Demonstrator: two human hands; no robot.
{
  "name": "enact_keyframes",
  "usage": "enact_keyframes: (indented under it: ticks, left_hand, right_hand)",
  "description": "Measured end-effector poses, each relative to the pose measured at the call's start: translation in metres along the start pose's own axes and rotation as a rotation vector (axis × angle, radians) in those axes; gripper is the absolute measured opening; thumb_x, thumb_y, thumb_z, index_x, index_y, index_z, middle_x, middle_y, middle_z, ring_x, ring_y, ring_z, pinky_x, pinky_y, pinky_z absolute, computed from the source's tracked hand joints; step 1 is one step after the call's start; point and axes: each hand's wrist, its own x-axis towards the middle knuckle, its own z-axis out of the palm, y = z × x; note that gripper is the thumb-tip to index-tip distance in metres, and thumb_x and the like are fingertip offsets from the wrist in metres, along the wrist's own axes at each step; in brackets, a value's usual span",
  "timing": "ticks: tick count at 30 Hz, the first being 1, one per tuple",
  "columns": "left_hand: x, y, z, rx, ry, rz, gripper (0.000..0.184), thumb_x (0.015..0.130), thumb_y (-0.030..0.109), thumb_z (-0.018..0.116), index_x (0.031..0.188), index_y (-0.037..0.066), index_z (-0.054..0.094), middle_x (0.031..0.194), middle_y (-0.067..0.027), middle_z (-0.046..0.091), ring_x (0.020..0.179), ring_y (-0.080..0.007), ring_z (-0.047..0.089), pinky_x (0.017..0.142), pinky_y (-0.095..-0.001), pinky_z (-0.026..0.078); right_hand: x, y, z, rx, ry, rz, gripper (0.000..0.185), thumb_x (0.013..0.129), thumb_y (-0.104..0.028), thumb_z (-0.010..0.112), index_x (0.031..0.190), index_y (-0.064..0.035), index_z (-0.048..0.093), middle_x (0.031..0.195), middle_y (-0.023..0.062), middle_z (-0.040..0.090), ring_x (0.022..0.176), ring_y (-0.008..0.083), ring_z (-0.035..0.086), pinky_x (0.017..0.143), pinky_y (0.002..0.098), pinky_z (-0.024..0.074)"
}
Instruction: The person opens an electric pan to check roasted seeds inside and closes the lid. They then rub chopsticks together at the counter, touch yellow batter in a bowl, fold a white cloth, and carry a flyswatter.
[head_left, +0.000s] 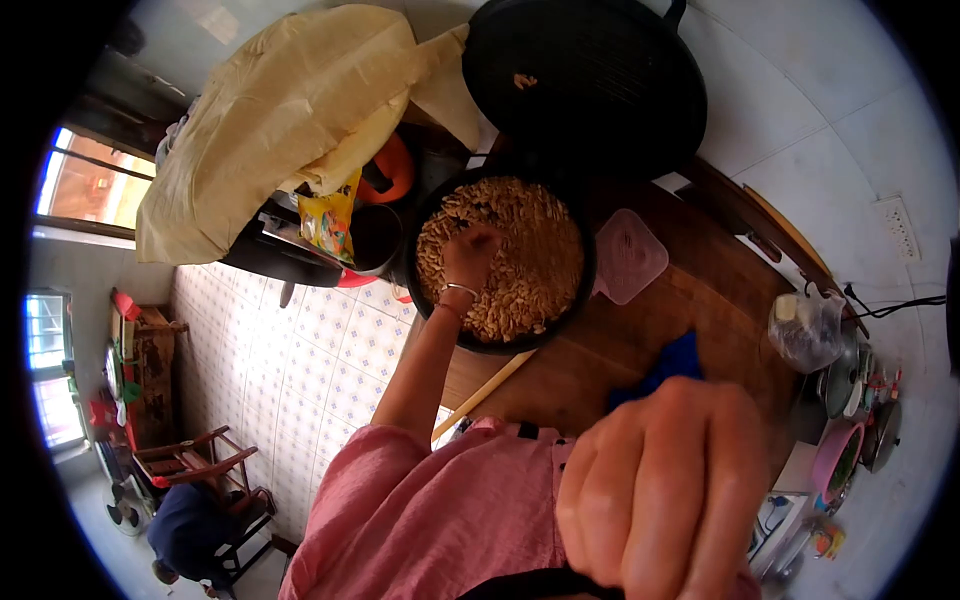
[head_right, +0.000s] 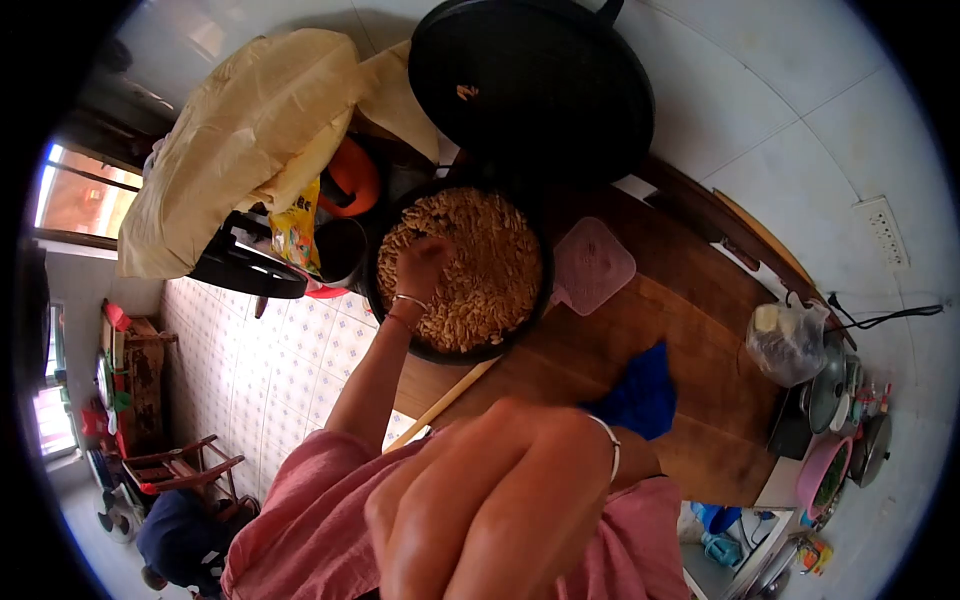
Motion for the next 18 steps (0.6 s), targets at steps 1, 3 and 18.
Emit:
enact_keyframes:
  ticks: [1, 3, 18]
  left_hand:
    - [0.000, 0.001, 0.000, 0.107, -0.022, -0.014, 0.009, 0.076, 0.010, 0.061, 0.083, 0.007, 0.067, 0.073, -0.0070, 0.065, 0.065, -0.0160, 0.062, 0.061, -0.0272, 0.048]
    - [-0.001, 0.006, 0.000, 0.212, -0.037, -0.014, 0.009, 0.075, 0.010, 0.060, 0.080, 0.009, 0.068, 0.074, -0.0085, 0.065, 0.068, -0.0196, 0.064, 0.063, -0.0294, 0.049]
    - [0.054, 0.087, -0.005, 0.313, -0.140, 0.425, 0.008, 0.075, 0.013, 0.060, 0.077, 0.006, 0.062, 0.072, -0.0114, 0.063, 0.071, -0.0293, 0.063, 0.062, -0.0358, 0.048]
  right_hand:
    - [0.005, -0.014, -0.007, -0.115, -0.007, 0.108, 0.015, 0.083, -0.010, 0.059, 0.089, 0.0035, 0.062, 0.081, 0.0186, 0.061, 0.066, 0.0220, 0.059, 0.060, 0.0269, 0.0479]
    - [0.006, -0.028, -0.014, -0.318, 0.131, 0.208, 0.010, 0.079, -0.001, 0.063, 0.086, 0.0033, 0.058, 0.078, 0.0170, 0.060, 0.064, 0.0189, 0.057, 0.057, 0.0256, 0.0449]
    - [0.097, -0.139, -0.168, -2.233, 0.620, 0.081, 0.029, 0.083, -0.024, 0.059, 0.102, -0.0023, 0.058, 0.093, 0.0115, 0.063, 0.088, 0.0208, 0.060, 0.079, 0.0318, 0.0468]
